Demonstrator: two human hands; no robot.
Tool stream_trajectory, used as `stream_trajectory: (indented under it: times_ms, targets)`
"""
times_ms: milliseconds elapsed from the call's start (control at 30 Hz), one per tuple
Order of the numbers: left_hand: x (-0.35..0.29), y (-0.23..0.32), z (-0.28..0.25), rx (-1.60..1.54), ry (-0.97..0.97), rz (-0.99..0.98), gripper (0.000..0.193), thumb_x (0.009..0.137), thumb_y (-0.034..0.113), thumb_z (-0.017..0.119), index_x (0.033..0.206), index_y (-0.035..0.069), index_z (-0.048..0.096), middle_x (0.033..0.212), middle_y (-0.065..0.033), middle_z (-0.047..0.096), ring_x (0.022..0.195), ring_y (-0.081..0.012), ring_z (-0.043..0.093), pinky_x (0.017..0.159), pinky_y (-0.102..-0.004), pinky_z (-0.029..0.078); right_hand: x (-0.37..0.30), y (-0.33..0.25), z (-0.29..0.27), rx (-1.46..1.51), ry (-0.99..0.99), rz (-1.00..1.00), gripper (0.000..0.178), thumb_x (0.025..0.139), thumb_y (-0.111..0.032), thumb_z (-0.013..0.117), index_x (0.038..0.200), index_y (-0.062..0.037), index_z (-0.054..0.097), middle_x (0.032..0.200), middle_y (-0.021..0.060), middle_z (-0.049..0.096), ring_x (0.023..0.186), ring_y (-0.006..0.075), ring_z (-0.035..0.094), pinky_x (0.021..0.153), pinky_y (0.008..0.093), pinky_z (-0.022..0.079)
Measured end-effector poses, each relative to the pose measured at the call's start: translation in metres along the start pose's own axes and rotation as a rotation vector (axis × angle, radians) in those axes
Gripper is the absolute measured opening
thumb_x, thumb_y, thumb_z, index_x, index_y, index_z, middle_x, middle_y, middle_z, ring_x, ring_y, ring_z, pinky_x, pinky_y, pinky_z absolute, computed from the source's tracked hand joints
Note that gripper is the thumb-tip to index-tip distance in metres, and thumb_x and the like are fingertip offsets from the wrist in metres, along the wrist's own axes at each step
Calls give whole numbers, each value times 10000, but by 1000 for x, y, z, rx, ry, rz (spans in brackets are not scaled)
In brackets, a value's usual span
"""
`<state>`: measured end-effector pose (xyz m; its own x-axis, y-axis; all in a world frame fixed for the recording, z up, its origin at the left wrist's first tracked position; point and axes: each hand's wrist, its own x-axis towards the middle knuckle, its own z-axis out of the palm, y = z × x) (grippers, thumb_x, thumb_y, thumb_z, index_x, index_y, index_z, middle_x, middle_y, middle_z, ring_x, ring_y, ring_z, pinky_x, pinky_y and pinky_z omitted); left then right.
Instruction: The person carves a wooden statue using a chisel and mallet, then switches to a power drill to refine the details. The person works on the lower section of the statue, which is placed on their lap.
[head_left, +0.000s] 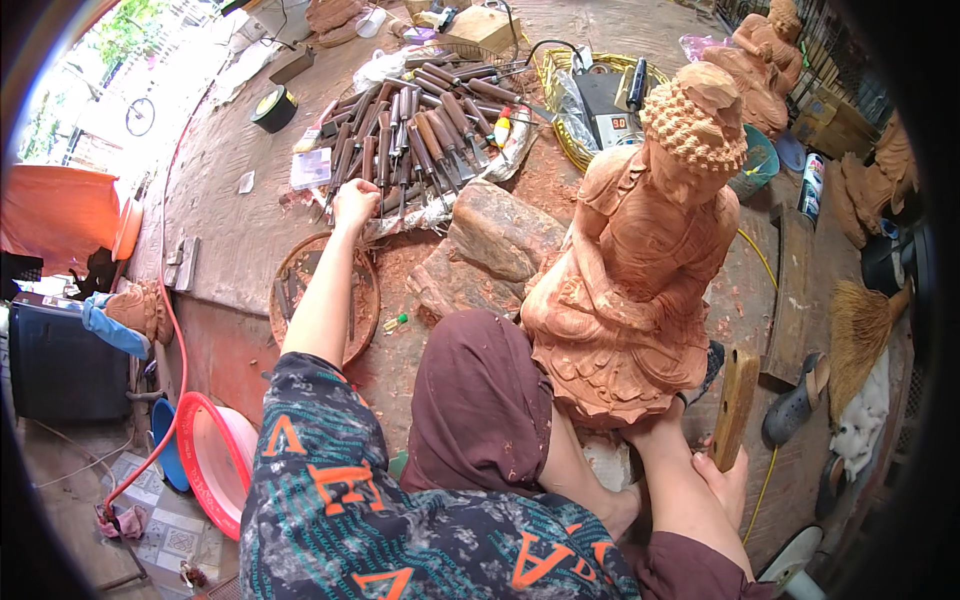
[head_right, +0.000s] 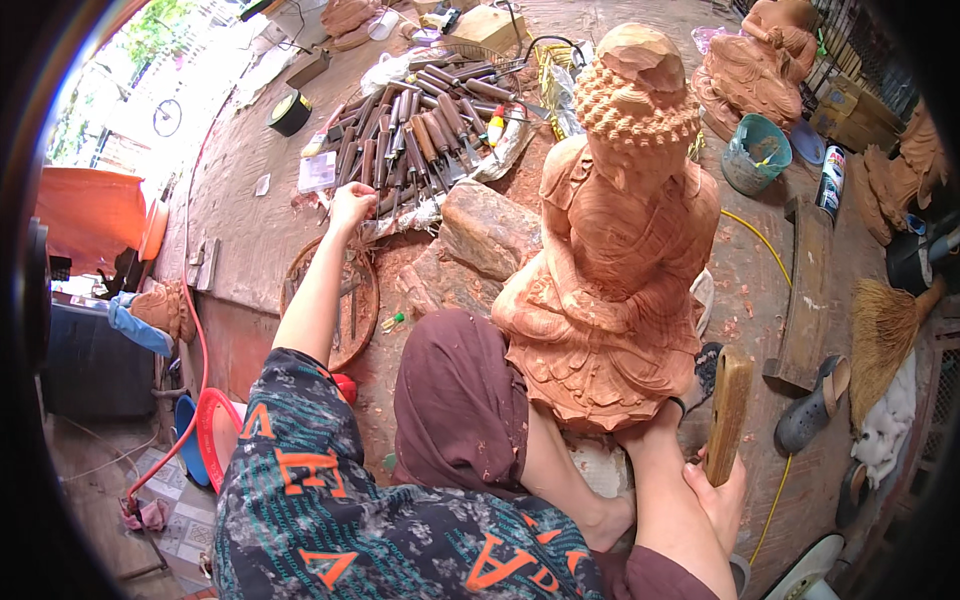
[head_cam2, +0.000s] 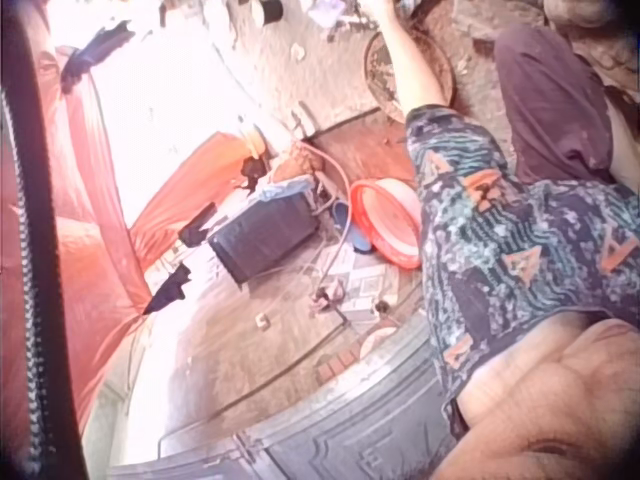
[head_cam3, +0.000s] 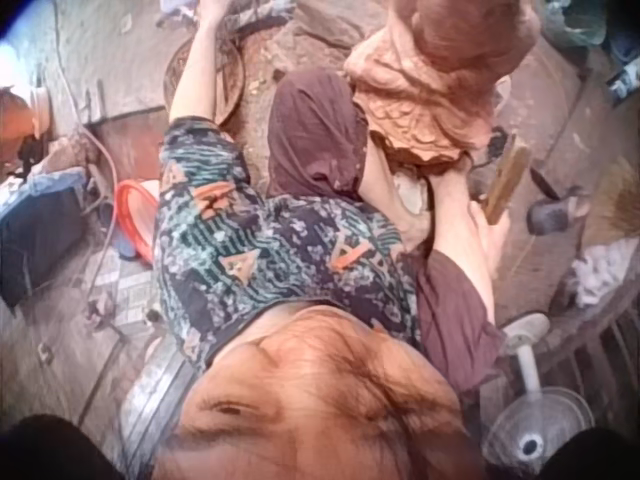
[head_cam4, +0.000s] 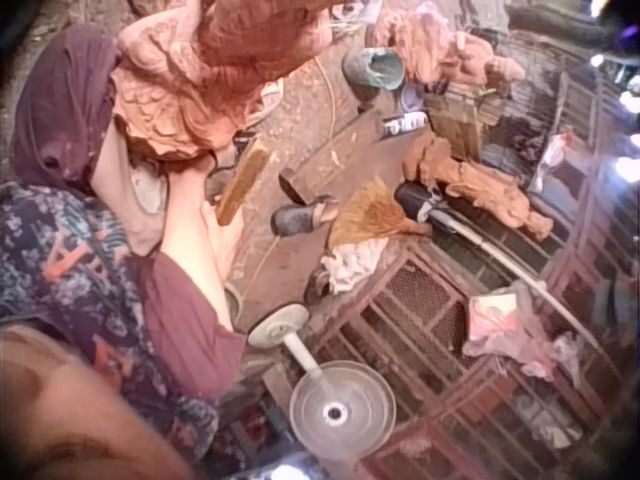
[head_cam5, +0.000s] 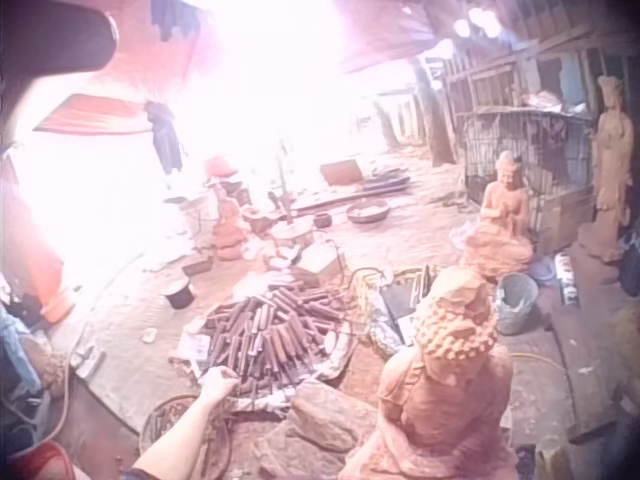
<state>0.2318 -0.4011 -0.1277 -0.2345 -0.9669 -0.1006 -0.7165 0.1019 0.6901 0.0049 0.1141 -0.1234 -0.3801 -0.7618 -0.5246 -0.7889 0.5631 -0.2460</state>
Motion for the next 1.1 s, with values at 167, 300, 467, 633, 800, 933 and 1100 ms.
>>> stream_trajectory:
  times_ms: [167, 300, 467, 633, 800, 933, 1100]
  targets:
    - [-13, 2, 6, 68, 49, 25, 217, 751, 118, 730, 929, 40, 632, 742, -52, 661, 642, -131, 622, 598, -277, 507, -3, -3, -10, -4, -6, 25, 593, 917, -413, 274, 1451, -157, 286, 1514, 49, 276, 1378, 241, 278, 1130, 384, 241]
    - [-15, -6, 8, 74, 183, 129, 248, 714, 124, 748, 927, 59, 640, 748, -90, 685, 717, -203, 665, 715, -347, 508, -1, -4, -13, 3, -4, 31, 602, 908, -429, 296, 1448, -164, 295, 1509, 47, 285, 1373, 242, 287, 1124, 385, 252]
    - [-12, 6, 10, -25, 272, 73, 182, 754, 88, 674, 936, 85, 656, 760, -105, 687, 743, -229, 671, 720, -349, 506, 0, -3, -14, 26, -10, 39, 613, 896, -450, 324, 1443, -174, 307, 1503, 44, 296, 1367, 242, 299, 1117, 386, 265]
    - [-4, -6, 12, 171, 335, 218, 227, 765, 62, 634, 984, 101, 679, 848, -132, 679, 821, -282, 659, 766, -384, 504, -5, 0, -8, 205, -43, 22, 625, 885, -471, 352, 1439, -183, 318, 1497, 41, 308, 1361, 243, 310, 1110, 387, 279]
    - [-22, 3, 13, 323, 423, 258, 193, 791, 101, 638, 984, 100, 639, 938, -165, 613, 906, -326, 605, 798, -412, 483, -6, 0, -9, 84, -23, 23, 637, 874, -491, 380, 1435, -192, 330, 1491, 38, 319, 1355, 244, 321, 1102, 387, 292]
    - [-34, -1, 4, 484, 407, 71, 235, 800, 101, 618, 1033, 112, 583, 942, -156, 611, 905, -339, 602, 800, -418, 482, -1, -3, -9, 58, -1, 13, 647, 865, -508, 402, 1431, -200, 339, 1486, 35, 328, 1350, 244, 330, 1096, 388, 303]
    - [-38, -11, 13, 143, 285, 93, 236, 754, 43, 573, 984, 62, 622, 897, -142, 667, 875, -273, 648, 781, -396, 504, 2, 2, -5, 70, 44, -5, 661, 854, -529, 430, 1427, -209, 350, 1480, 32, 339, 1344, 245, 341, 1089, 389, 317]
